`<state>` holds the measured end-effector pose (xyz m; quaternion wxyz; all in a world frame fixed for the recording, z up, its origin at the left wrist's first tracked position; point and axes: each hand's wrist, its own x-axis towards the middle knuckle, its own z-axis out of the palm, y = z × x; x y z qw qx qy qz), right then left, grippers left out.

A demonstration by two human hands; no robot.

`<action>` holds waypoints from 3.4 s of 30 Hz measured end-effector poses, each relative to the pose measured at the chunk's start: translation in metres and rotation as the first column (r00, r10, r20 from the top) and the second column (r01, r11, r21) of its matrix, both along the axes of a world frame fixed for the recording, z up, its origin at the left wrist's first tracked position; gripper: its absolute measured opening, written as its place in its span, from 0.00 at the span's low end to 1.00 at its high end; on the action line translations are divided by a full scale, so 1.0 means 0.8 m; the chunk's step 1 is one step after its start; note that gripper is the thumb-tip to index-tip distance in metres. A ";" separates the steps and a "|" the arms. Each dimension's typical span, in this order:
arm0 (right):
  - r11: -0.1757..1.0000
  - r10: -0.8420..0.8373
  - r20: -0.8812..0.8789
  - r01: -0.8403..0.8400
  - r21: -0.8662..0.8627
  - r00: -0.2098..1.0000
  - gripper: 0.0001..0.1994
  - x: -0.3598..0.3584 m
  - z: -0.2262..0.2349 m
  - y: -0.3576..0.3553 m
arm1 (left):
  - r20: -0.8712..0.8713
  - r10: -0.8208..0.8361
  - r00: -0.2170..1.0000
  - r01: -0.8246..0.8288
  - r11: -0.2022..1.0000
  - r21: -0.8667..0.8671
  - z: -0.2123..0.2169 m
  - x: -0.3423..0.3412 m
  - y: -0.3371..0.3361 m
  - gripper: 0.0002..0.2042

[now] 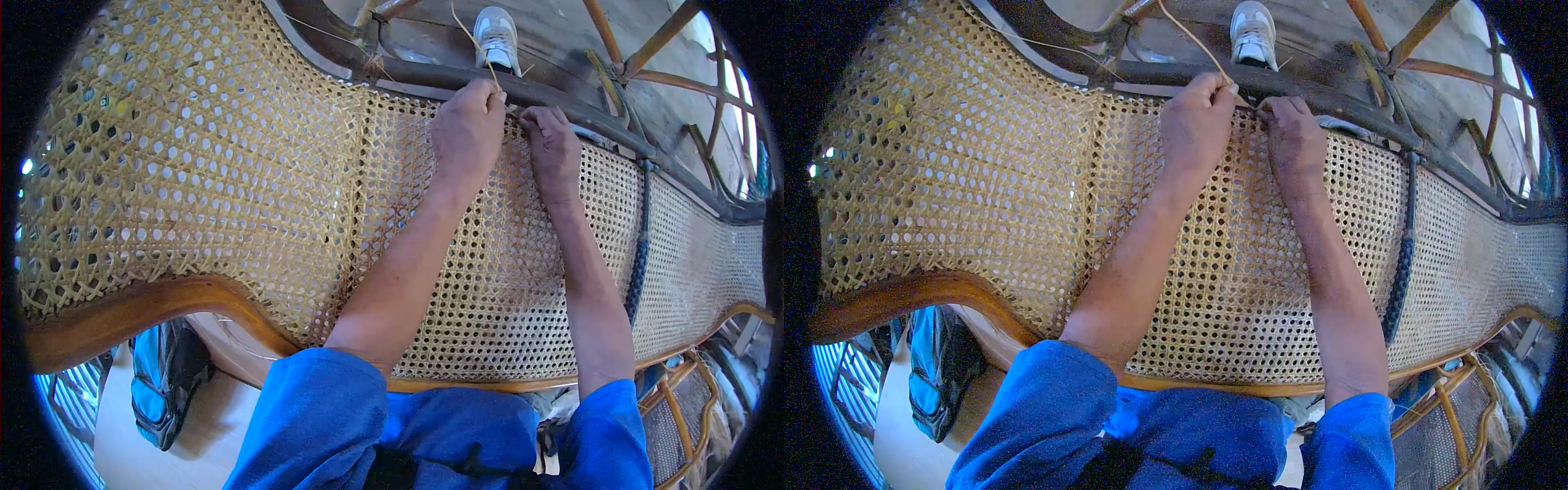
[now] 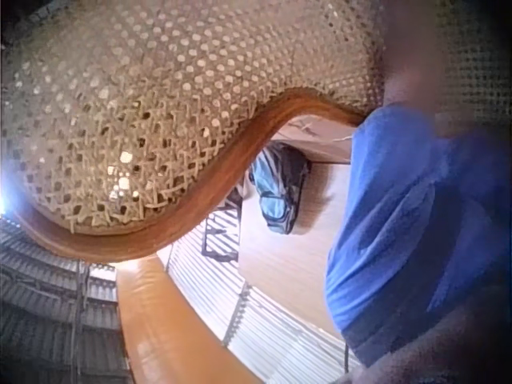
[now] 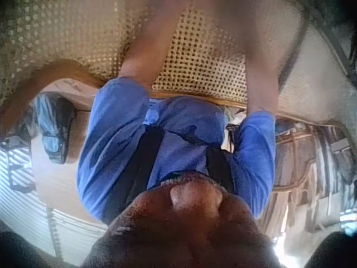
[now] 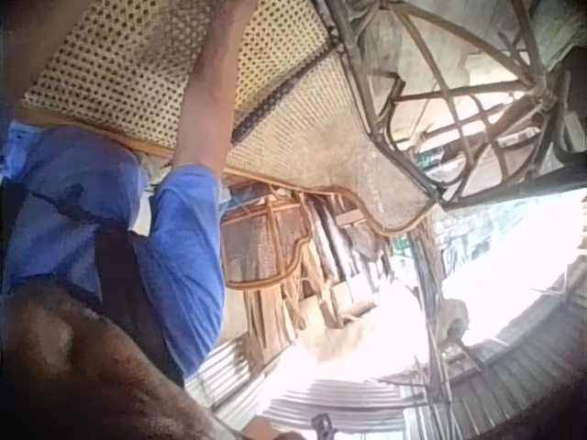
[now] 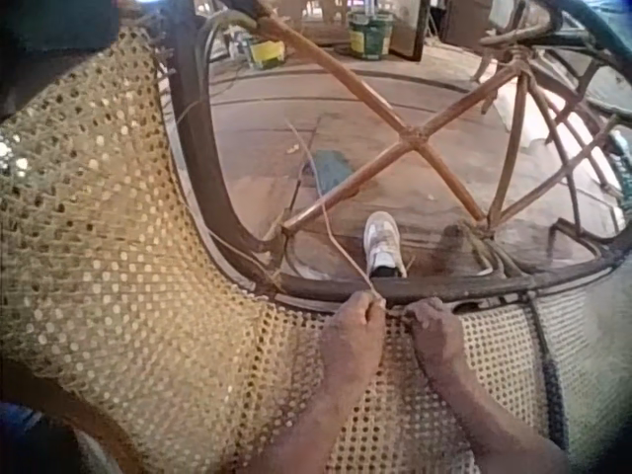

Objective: The person weaves a thin cane strip into the seat of a rattan chair. They thread the cane through the existing weave and use a hammer to tap it flush against the frame, repeating this process along the edge of the seat.

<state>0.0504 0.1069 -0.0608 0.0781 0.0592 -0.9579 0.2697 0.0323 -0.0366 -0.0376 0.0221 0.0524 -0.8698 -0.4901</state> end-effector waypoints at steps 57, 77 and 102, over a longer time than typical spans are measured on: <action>0.931 0.099 0.294 -0.193 0.309 0.951 0.10 -0.035 0.038 0.005 | -0.203 0.026 0.979 -0.026 1.000 0.003 -0.015 0.002 0.014 0.06; 0.797 -0.394 0.495 0.556 -0.236 0.775 0.15 0.147 0.159 0.160 | -0.168 -0.015 0.986 0.003 0.997 -0.073 -0.010 0.007 0.008 0.05; 0.937 -0.143 0.692 0.321 -0.135 0.708 0.17 0.099 0.134 0.022 | -0.171 -0.022 0.985 0.012 0.998 -0.061 -0.015 0.007 0.007 0.08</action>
